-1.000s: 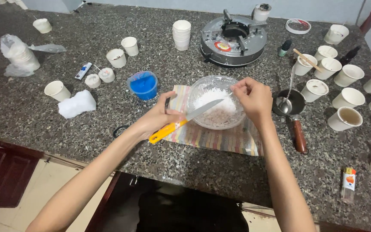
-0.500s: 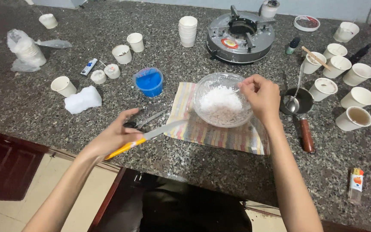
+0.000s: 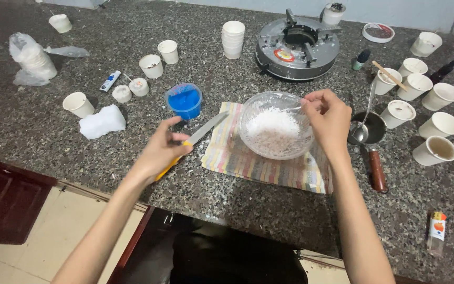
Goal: Scooping white powder from a bowl into a small melting pot using a spoon after breaking it up with a spatula
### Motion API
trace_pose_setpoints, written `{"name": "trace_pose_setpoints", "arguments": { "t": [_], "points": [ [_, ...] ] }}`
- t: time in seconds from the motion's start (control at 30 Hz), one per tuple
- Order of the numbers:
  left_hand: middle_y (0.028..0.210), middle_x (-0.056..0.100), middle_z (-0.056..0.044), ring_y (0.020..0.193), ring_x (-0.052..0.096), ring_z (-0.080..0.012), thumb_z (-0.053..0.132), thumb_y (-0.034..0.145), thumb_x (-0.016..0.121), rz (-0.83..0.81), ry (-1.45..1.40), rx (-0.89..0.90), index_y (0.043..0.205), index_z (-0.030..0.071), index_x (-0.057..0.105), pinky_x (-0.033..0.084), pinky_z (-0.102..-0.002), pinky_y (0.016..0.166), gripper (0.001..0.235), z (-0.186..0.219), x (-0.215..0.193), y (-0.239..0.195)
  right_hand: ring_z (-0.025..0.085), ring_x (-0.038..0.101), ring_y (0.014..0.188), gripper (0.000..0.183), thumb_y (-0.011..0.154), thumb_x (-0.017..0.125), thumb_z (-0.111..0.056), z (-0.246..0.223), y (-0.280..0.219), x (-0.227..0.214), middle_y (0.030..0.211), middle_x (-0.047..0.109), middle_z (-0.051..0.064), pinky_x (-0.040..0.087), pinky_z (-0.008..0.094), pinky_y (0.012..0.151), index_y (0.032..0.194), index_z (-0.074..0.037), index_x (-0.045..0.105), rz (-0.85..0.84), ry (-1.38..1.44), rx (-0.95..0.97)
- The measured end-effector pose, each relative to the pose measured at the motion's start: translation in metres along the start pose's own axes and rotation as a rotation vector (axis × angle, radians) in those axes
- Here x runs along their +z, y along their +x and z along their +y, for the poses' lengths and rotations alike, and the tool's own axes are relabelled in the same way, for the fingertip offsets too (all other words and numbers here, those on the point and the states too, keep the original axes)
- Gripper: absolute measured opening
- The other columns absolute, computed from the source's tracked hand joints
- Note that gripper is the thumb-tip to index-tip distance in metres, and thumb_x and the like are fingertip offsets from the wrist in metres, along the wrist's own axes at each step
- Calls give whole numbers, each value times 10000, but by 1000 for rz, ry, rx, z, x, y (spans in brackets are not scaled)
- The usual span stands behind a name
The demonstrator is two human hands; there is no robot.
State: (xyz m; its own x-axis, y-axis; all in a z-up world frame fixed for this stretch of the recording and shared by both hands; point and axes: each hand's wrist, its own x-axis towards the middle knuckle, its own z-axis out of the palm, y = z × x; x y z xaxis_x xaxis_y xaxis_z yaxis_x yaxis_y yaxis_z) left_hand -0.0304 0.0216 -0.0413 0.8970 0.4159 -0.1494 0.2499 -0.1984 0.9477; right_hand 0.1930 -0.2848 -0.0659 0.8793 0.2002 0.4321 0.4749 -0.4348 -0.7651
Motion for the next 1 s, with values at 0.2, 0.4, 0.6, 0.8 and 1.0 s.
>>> {"name": "trace_pose_setpoints", "arguments": {
  "t": [0.2, 0.4, 0.6, 0.8, 1.0],
  "points": [
    [1359, 561, -300, 1067, 697, -407, 188, 848, 769, -31, 187, 102, 1539, 117, 358, 614, -463, 766, 807, 1, 45, 46, 90, 563, 508, 191, 888, 765, -91, -8, 1, 0, 774, 730, 42, 476, 235, 541, 1076, -94, 728, -17, 258, 57],
    [1346, 517, -257, 1344, 447, -507, 201, 918, 690, -22, 484, 545, 1393, 41, 546, 322, -591, 1118, 521, 43, 81, 21, 24, 609, 581, 246, 899, 764, -93, -11, 1, 6, 860, 757, 67, 510, 157, 510, 1134, -74, 694, -148, 609, 166],
    [1291, 564, -128, 1265, 503, -399, 228, 935, 717, 167, 522, 870, 1225, 184, 669, 373, -546, 1075, 297, 46, 131, 56, 32, 610, 512, 241, 918, 756, -165, -7, -1, 7, 861, 772, 65, 413, 136, 418, 1125, -48, 714, -198, 657, 209],
    [1180, 632, -16, 1220, 518, -325, 290, 887, 757, 284, 559, 1005, 883, 204, 719, 407, -488, 998, 94, 43, 157, 82, 85, 616, 482, 226, 915, 768, -200, 19, 4, 15, 818, 762, 93, 379, 168, 398, 1083, -53, 740, -213, 631, 208],
    [1230, 665, -32, 1257, 535, -337, 342, 897, 762, 97, 364, 816, 879, 209, 752, 385, -493, 1093, 134, 63, 138, 80, 57, 636, 545, 266, 764, 856, -197, 13, -1, 20, 797, 779, 67, 471, 186, 449, 990, -79, 778, -219, 721, 306]
  ]
}}
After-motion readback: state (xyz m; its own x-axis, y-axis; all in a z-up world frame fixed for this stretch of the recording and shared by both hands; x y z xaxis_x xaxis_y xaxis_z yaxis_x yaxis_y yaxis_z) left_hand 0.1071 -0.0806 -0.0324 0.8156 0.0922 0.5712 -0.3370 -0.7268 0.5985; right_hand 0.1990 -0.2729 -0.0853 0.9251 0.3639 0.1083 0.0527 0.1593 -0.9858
